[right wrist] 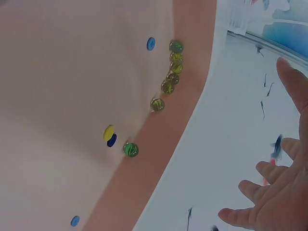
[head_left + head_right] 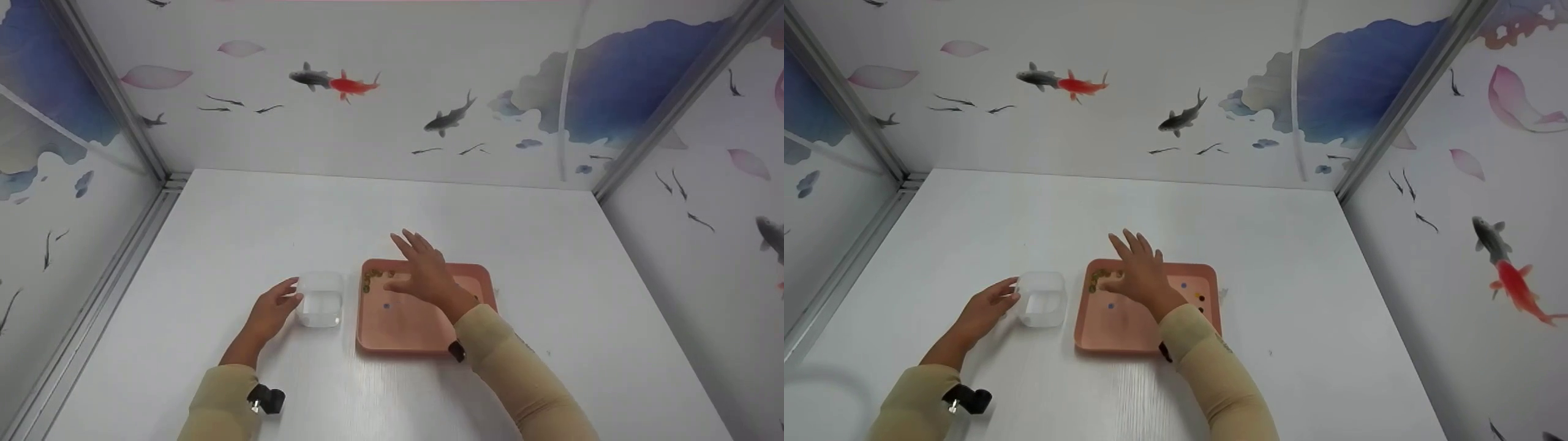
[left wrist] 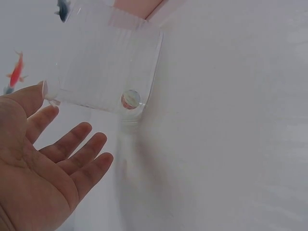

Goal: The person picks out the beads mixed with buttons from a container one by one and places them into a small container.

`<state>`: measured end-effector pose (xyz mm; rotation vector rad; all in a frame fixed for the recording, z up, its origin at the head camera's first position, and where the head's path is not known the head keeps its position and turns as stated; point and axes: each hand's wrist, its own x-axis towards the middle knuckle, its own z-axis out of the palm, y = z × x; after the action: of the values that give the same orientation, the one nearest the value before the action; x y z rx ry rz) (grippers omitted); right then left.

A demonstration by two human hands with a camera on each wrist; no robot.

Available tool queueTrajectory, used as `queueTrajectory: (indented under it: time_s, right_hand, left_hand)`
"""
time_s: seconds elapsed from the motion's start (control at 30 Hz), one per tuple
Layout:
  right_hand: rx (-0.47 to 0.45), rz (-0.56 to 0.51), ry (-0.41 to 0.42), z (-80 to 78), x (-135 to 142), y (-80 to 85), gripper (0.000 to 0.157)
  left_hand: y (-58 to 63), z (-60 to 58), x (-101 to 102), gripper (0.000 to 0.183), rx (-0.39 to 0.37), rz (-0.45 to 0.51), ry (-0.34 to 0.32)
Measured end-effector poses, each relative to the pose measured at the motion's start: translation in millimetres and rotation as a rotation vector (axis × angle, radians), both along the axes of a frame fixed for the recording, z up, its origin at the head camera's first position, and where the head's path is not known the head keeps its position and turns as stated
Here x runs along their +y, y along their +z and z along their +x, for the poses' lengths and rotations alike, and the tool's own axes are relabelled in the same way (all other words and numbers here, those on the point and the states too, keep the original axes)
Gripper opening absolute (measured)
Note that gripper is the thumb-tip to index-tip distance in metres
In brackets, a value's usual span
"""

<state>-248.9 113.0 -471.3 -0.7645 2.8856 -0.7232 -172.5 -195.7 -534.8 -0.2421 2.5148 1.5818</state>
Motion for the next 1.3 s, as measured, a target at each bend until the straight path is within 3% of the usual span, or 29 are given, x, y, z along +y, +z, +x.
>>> queueTrajectory:
  time_s: [0.23,0.5,0.83,1.07,1.3]
  right_hand:
    - [-0.034,0.020,0.010,-4.3,9,-3.9,0.097]
    - [-0.099,-0.058,0.018,-6.2,18,-7.0,0.093]
    - [-0.109,-0.143,0.060,-11.6,27,-16.7,0.087]
    - [-0.249,-0.286,0.018,-10.5,35,-18.4,0.078]
    - [-0.279,-0.311,-0.026,-16.6,40,-23.0,0.072]
  left_hand:
    - [0.4,-0.3,0,0.051,0.002,0.002,0.003]
    - [0.1,-0.2,-1,0.050,0.001,-0.001,-0.001]
    - [-0.2,-0.6,1,0.051,-0.001,-0.014,0.015]
    - [-1.3,-1.0,1,0.051,-0.009,0.001,0.018]
    - [0.4,-0.4,1,0.051,-0.022,0.000,0.022]
